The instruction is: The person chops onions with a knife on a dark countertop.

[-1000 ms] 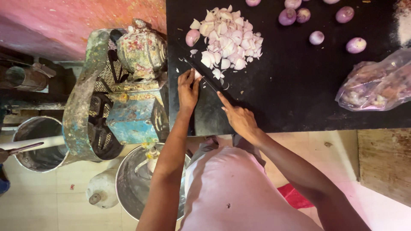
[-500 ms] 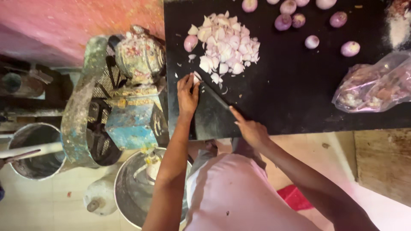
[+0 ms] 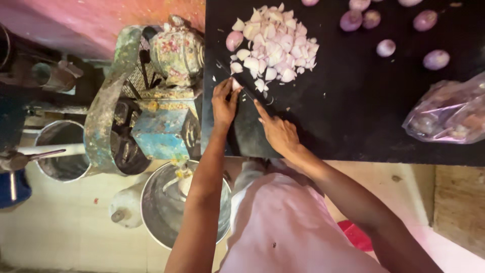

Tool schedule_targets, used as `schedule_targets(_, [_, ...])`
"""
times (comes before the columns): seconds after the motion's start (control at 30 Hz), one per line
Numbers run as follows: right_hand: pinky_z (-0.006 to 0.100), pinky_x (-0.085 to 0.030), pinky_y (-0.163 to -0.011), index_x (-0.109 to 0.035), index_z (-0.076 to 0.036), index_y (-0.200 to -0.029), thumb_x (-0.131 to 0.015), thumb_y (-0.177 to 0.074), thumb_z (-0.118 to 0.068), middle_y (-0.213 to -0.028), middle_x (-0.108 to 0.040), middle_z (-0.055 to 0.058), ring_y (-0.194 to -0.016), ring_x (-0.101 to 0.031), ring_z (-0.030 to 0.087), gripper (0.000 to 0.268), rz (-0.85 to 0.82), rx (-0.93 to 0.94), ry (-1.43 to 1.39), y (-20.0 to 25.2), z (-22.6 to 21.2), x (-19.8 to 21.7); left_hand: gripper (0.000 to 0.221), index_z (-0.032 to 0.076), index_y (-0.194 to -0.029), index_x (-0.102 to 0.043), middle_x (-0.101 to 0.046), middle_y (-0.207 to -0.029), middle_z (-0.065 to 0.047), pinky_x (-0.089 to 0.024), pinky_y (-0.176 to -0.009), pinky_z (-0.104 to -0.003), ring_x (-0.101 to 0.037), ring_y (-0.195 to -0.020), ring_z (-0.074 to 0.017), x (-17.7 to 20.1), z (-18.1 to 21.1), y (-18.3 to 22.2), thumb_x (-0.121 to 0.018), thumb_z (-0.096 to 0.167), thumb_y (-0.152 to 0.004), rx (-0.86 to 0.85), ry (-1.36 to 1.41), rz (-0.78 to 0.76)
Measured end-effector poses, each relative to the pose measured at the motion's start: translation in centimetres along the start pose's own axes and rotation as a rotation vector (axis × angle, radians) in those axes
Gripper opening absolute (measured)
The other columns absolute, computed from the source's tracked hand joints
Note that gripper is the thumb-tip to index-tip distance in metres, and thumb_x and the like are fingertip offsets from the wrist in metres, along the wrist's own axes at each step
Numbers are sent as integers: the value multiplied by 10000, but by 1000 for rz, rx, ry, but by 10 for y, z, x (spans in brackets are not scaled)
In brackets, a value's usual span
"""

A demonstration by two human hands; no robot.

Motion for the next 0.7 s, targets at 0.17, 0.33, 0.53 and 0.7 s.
schedule_targets(0.17, [581,-562,-621,-176,-416,-1630,-499,-1075,-335,-798,-720,210,-678,-711,432,647,12,44,16,-13,4,-10,405,4,-1296,-689,-681,-1271,-191,-566,-934,-377,-668,-1124,-343,-4,-4,4,-799,98,-918,-16,-20,5])
schedule_targets(0.33, [566,-582,-634,-129,-423,-1642,-499,-1080,-335,-772,-725,218,-686,-725,426,679,-69,15,54,-21,9,-13,404,-1,-1295,-690,-671,-1292,-198,-554,-965,-388,-658,-1161,-349,-3,-4,5,-800,76,-914,-40,-54,1])
schedule_targets(0.53, [575,-569,-584,-137,-400,-1625,-530,-1052,-342,-743,-711,236,-638,-708,445,698,-20,88,-21,-28,18,-21,415,-8,-1307,-687,-675,-1290,-195,-561,-958,-382,-653,-1165,-345,-4,-8,4,-793,72,-914,-19,-34,-27])
schedule_targets(0.7, [559,-563,-526,-210,-392,-1619,-560,-1009,-299,-740,-697,228,-587,-695,438,709,97,160,-43,43,49,-2,430,3,-1305,-684,-667,-1281,-189,-560,-941,-376,-650,-1153,-332,-6,-6,1,-802,71,-897,6,-15,-11])
Point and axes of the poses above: each hand's wrist, its own y-axis away from the middle knuckle, its own x-axis out of the back of the hand, z = x × y, the point moved 1 cm from there along -y, towards the middle knuckle
